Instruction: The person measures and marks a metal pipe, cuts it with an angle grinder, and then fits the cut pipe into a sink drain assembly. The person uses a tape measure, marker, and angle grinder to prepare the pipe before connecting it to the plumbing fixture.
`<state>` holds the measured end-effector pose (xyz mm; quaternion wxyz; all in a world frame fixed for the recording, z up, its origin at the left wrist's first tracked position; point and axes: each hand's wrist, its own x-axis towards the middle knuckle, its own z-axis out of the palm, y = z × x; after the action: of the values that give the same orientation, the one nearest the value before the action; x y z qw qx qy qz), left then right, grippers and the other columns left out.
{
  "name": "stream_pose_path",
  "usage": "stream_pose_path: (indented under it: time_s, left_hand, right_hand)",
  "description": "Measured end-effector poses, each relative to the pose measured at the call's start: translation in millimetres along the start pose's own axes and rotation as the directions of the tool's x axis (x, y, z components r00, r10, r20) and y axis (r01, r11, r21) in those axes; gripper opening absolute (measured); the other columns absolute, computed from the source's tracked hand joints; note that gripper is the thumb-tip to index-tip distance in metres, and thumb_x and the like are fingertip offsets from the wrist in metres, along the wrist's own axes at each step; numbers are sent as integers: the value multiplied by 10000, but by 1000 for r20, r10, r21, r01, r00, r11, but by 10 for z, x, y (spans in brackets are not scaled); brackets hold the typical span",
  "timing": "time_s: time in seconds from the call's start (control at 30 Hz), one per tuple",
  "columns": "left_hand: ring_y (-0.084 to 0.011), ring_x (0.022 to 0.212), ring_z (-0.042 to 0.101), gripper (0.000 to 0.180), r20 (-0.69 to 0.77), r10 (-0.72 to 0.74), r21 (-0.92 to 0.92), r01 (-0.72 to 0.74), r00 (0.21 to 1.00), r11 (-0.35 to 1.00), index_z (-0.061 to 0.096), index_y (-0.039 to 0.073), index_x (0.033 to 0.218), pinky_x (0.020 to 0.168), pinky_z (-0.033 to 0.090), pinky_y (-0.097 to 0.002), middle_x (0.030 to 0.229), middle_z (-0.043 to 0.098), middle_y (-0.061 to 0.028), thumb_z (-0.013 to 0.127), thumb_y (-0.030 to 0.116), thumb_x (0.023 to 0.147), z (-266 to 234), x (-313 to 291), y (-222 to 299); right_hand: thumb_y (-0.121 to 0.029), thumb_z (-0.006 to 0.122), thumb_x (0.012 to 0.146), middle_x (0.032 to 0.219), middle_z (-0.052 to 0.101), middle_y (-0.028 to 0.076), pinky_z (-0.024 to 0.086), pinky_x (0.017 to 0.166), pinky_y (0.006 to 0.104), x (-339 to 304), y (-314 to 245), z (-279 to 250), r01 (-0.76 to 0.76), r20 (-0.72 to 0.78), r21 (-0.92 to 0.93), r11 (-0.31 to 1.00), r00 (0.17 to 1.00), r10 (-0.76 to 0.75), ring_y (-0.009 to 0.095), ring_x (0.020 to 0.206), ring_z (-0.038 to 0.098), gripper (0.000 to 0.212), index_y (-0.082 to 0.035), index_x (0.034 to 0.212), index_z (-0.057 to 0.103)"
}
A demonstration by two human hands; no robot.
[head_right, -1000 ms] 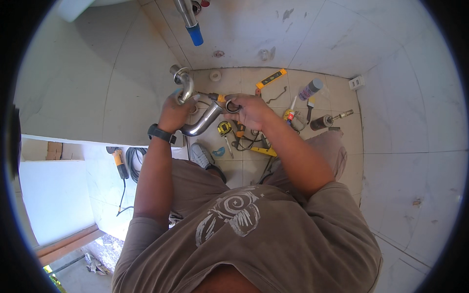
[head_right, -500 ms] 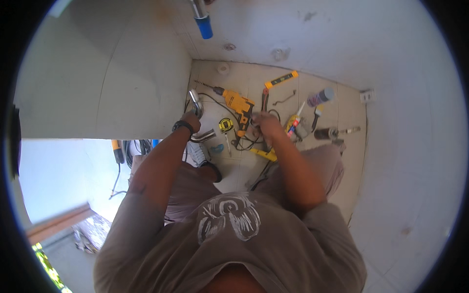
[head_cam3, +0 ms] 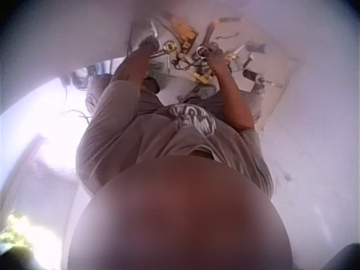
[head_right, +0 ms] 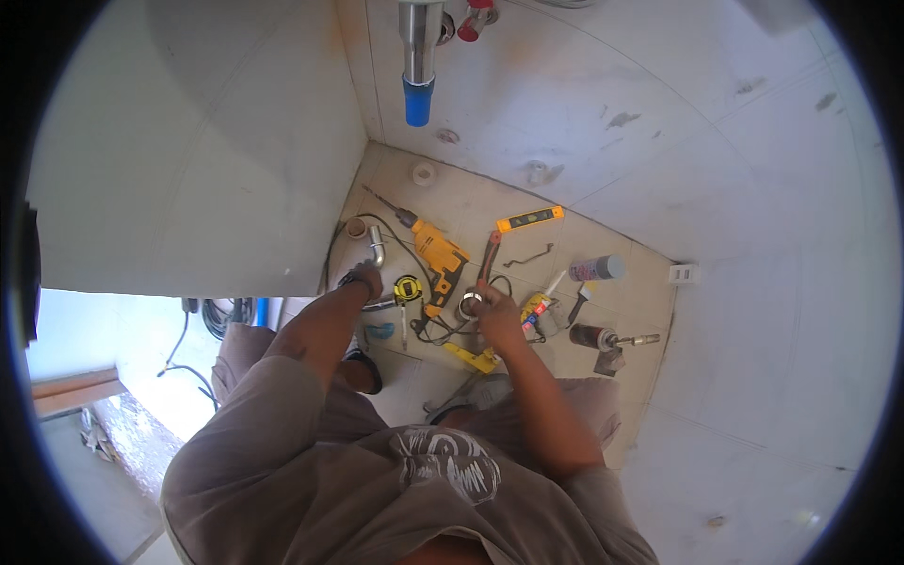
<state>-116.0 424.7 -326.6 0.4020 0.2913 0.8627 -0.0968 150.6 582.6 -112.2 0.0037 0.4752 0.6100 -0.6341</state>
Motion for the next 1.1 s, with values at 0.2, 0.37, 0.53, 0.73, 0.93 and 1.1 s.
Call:
stream_pose_path:
  time_s: [0.2,0.37,0.53,0.73,0.93,1.1]
  left_hand:
    - [-359,1163,660,367,-10,249,-970,-70,969,233,608,10,1309,963,564,-514,1289,647,-198,394,223,1100,-1624,-1246,548]
    - [-308,1108,660,328,-181,420,-959,-63,889,-278,550,-33,1291,937,589,-427,1184,629,-189,394,200,1120,-2396,-2053,564]
    - [-283,1039,657,268,-260,483,-892,-18,836,-451,551,-34,1270,920,597,-406,1192,626,-180,439,143,1102,-2579,-2089,512]
    - [-241,972,652,187,-268,355,-884,-82,896,-461,565,-43,1205,873,605,-352,1123,646,-166,505,51,1055,-2587,-1930,608]
    - [-244,792,709,187,-348,123,-909,-301,929,-289,552,-54,1137,717,647,-338,946,677,-145,621,4,973,-2727,-1776,745]
    - [-262,774,742,244,-451,16,-879,-442,892,-178,552,-55,1113,672,662,-349,943,687,-172,695,2,924,-2830,-1657,816]
  right_hand:
    - [-137,649,1001,1049,733,65,514,804,281,392,-897,494,366,-105,13,931,926,-363,133,915,647,285,10,1239,701]
    - [-133,636,1002,1086,723,76,526,866,306,481,-1553,805,327,-52,548,770,932,-359,153,989,652,310,-23,1289,676]
    - [-192,578,1034,1149,690,42,517,877,312,651,-1769,865,222,86,707,672,916,-392,148,1011,642,323,-44,1312,647]
    - [-197,535,1037,1128,684,30,507,868,319,772,-1762,851,243,144,638,730,894,-423,141,990,630,306,-72,1297,641]
    - [-250,519,1063,1108,681,45,475,924,372,912,-1824,797,176,120,682,710,931,-346,181,986,629,243,-92,1203,638]
    - [-272,515,1068,1109,676,52,474,933,385,1132,-1908,740,115,206,699,705,913,-353,206,987,635,237,-102,1181,636]
